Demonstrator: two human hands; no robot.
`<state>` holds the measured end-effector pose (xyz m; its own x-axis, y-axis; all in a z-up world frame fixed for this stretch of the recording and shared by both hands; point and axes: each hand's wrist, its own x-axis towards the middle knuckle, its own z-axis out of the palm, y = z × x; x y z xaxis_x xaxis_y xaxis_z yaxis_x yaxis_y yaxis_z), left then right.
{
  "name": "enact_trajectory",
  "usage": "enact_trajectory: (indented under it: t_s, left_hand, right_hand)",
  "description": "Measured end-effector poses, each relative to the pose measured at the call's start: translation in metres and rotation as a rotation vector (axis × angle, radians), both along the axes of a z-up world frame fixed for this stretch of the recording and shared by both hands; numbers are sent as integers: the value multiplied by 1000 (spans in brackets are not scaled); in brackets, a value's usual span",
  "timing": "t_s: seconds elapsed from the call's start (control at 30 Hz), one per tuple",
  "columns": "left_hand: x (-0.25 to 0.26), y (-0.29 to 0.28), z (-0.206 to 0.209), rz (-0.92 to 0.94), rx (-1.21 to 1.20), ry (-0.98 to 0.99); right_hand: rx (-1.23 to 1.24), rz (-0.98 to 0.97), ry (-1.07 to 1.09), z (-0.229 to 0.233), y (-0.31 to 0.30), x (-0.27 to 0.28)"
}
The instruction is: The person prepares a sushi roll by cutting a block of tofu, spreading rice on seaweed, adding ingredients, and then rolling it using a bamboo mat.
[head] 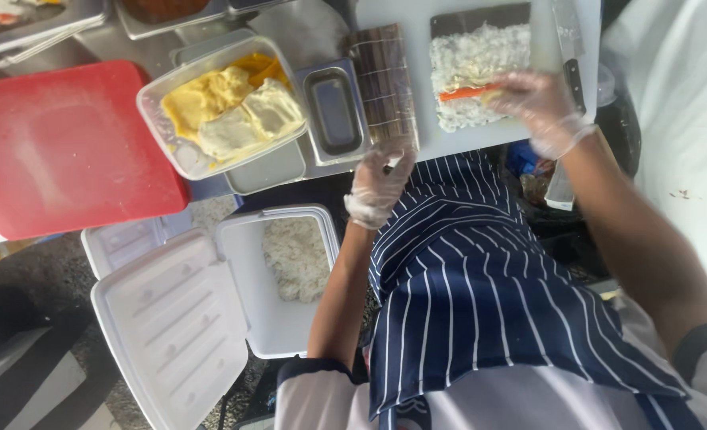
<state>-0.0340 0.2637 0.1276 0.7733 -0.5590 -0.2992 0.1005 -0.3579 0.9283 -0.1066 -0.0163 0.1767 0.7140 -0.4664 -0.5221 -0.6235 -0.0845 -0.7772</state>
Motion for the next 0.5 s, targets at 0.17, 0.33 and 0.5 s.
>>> enact_trajectory:
  t_s: [0.17, 0.33, 0.5]
  left_hand:
    - [-2, -85, -74, -156, 171, -307]
    - [-13, -140, -166, -161, 239, -817]
    - [-13, -154, -189, -279, 493, -849]
  right_hand:
    - [223, -252, -117, -106, 7, -12]
    - [526, -536, -258, -162, 8, -5]
    - [-313, -33, -309, -156, 16, -11]
